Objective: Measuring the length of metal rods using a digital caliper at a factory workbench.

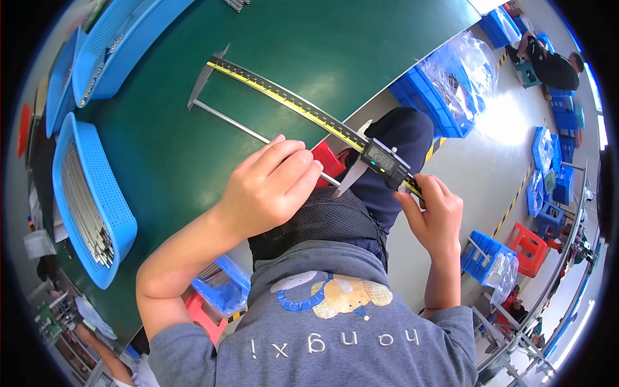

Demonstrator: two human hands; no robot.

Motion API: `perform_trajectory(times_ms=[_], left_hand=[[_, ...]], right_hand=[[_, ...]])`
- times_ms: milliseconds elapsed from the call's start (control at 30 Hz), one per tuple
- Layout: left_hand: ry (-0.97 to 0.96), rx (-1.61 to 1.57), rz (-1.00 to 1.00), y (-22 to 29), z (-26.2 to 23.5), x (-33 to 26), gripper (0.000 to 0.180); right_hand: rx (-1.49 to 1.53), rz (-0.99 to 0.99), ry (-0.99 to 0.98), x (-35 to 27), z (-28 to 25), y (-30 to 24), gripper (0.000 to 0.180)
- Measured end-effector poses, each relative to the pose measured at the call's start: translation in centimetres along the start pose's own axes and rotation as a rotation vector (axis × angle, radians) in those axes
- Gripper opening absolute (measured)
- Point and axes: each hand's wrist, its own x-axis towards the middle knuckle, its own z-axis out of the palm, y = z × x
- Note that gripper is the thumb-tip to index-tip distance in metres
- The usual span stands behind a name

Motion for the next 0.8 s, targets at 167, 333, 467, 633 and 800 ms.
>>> perform_trajectory(times_ms=[167,333,467,633,800], left_hand=[[-0.004,-0.017,-0.015,-0.19,0.02,-0.14,0.020],[-0.056,-0.044,-0.057,-0.17,-0.73,0.15,0.036],[-0.080,-0.035,-0.074,-0.18,-0.70,0.09,0.041],[-0.086,-0.029,-0.093,-0.30,-0.77,0.16,0.045],[-0.106,-0.011,-0.138,-0.31,-0.79,0.23,0.049]], right_hand=[[-0.057,0.011,0.007,0.27,0.04,-0.22,0.034],[-0.057,-0.006,0.004,0.34,0.41,-0.31,0.034],[-0.055,0.005,0.003,0.18,0.39,-0.41,0.034],[-0.048,-0.002,-0.010,0.23,0.18,-0.74,0.043],[-0.038,0.010,-0.021,0.28,0.00,-0.91,0.049]])
